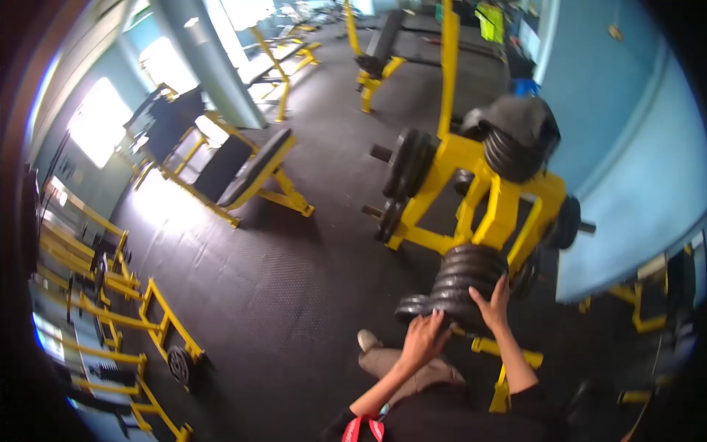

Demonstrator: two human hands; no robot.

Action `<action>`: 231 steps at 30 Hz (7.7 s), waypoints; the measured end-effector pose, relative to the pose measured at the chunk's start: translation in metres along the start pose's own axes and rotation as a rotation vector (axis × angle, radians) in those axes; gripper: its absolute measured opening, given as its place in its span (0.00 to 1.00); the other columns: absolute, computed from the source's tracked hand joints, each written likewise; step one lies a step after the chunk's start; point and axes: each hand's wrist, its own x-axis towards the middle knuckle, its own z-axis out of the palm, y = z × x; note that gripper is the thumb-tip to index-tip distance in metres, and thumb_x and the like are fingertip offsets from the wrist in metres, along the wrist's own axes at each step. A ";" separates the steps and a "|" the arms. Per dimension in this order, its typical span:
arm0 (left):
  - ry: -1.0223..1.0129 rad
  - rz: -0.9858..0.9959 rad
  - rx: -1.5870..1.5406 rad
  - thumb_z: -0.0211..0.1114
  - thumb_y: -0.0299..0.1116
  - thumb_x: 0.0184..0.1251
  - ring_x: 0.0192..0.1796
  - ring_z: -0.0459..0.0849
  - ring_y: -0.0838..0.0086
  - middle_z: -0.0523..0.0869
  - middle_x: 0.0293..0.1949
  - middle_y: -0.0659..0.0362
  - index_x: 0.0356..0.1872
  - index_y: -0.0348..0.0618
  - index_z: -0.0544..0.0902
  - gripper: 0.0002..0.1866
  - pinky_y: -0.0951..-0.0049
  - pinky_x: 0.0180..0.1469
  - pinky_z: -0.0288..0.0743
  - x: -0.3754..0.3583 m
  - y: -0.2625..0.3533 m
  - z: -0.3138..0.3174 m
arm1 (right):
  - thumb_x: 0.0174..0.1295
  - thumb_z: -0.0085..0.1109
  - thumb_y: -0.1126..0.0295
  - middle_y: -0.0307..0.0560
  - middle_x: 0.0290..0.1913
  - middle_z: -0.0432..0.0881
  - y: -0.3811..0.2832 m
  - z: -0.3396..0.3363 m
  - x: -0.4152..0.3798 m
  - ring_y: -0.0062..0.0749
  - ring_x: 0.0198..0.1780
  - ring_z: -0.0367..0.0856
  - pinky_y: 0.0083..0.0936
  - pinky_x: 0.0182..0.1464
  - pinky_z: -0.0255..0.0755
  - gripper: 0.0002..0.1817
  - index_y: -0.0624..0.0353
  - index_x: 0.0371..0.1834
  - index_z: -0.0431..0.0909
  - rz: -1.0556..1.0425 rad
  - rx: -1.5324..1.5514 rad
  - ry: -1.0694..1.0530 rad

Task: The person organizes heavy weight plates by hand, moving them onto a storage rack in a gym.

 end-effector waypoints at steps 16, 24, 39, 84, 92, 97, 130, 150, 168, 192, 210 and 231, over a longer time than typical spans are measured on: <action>-0.067 -0.544 -0.551 0.54 0.31 0.58 0.31 0.82 0.74 0.82 0.25 0.53 0.33 0.34 0.78 0.10 0.78 0.34 0.73 0.150 -0.283 -0.087 | 0.46 0.61 0.54 0.56 0.64 0.52 -0.050 -0.005 0.011 0.42 0.65 0.50 0.29 0.63 0.47 0.43 0.62 0.62 0.51 0.243 0.084 0.073; 0.095 -0.642 -0.790 0.52 0.33 0.61 0.31 0.79 0.76 0.81 0.29 0.55 0.36 0.33 0.76 0.12 0.78 0.36 0.72 0.267 -0.385 -0.076 | 0.47 0.62 0.60 0.55 0.48 0.71 -0.131 0.043 0.028 0.40 0.53 0.67 0.32 0.53 0.61 0.22 0.60 0.42 0.72 0.288 -0.575 0.524; -0.747 -0.508 -0.897 0.59 0.41 0.56 0.33 0.80 0.73 0.80 0.32 0.54 0.41 0.35 0.73 0.19 0.75 0.37 0.73 0.566 -0.522 -0.068 | 0.40 0.64 0.49 0.64 0.29 0.75 -0.311 0.285 0.314 0.53 0.34 0.76 0.37 0.35 0.71 0.35 0.74 0.37 0.66 0.711 -0.435 0.720; -1.499 0.802 -0.559 0.69 0.25 0.27 0.36 0.80 0.59 0.79 0.30 0.46 0.40 0.37 0.70 0.29 0.68 0.40 0.72 0.668 -0.405 0.102 | 0.29 0.62 0.76 0.51 0.33 0.75 -0.313 0.317 0.362 0.48 0.35 0.74 0.35 0.38 0.69 0.23 0.61 0.35 0.70 1.379 -0.241 1.136; -2.306 0.215 -0.573 0.69 0.42 0.41 0.45 0.72 0.71 0.76 0.39 0.60 0.39 0.36 0.71 0.27 0.74 0.51 0.63 0.689 -0.430 0.145 | 0.28 0.70 0.72 0.46 0.40 0.75 -0.297 0.306 0.330 0.34 0.45 0.73 0.29 0.49 0.64 0.27 0.60 0.37 0.71 1.045 0.668 1.125; -2.217 -0.280 -0.748 0.44 0.65 0.52 0.35 0.73 0.72 0.76 0.31 0.58 0.31 0.35 0.73 0.35 0.75 0.41 0.66 0.665 -0.459 0.168 | 0.44 0.54 0.38 0.44 0.38 0.76 -0.247 0.362 0.296 0.31 0.44 0.72 0.26 0.51 0.61 0.36 0.63 0.42 0.72 0.699 1.359 1.191; -1.982 -0.457 0.073 0.43 0.43 0.60 0.34 0.77 0.70 0.78 0.28 0.59 0.30 0.41 0.74 0.16 0.72 0.36 0.72 0.646 -0.602 0.090 | 0.55 0.45 0.61 0.42 0.36 0.74 -0.418 0.670 0.447 0.28 0.42 0.71 0.23 0.47 0.62 0.18 0.64 0.41 0.73 1.116 1.585 2.673; -2.020 0.063 0.200 0.41 0.45 0.60 0.38 0.77 0.73 0.78 0.33 0.59 0.31 0.44 0.73 0.17 0.73 0.43 0.69 0.496 -0.740 0.308 | 0.52 0.50 0.57 0.41 0.22 0.76 -0.113 0.925 0.418 0.26 0.20 0.73 0.19 0.21 0.66 0.14 0.56 0.28 0.74 0.353 2.115 2.708; -1.876 0.431 -0.160 0.42 0.40 0.58 0.33 0.73 0.75 0.74 0.29 0.59 0.26 0.40 0.71 0.14 0.73 0.39 0.68 0.495 -0.769 0.325 | 0.50 0.50 0.57 0.42 0.38 0.77 -0.023 0.957 0.415 0.28 0.37 0.75 0.21 0.42 0.66 0.17 0.57 0.37 0.76 0.377 1.868 2.699; -1.658 0.351 -0.334 0.39 0.43 0.58 0.30 0.68 0.78 0.70 0.23 0.61 0.18 0.42 0.66 0.17 0.74 0.35 0.63 0.480 -0.776 0.336 | 0.47 0.51 0.59 0.49 0.21 0.77 0.030 0.913 0.388 0.32 0.25 0.75 0.24 0.33 0.68 0.17 0.64 0.17 0.76 0.550 1.615 2.644; -1.569 -1.003 -0.102 0.44 0.40 0.60 0.59 0.55 0.46 0.56 0.59 0.43 0.55 0.38 0.63 0.24 0.47 0.58 0.53 0.489 -0.768 0.355 | 0.52 0.45 0.44 0.43 0.40 0.69 -0.007 0.825 0.416 0.31 0.43 0.68 0.28 0.47 0.63 0.26 0.52 0.46 0.67 0.134 1.660 3.560; -1.613 -1.253 0.138 0.44 0.39 0.63 0.61 0.54 0.50 0.60 0.59 0.45 0.53 0.32 0.64 0.23 0.53 0.63 0.48 0.485 -0.767 0.419 | 0.57 0.40 0.53 0.45 0.59 0.59 0.035 0.819 0.422 0.35 0.58 0.58 0.27 0.59 0.51 0.28 0.51 0.60 0.58 0.159 1.358 3.591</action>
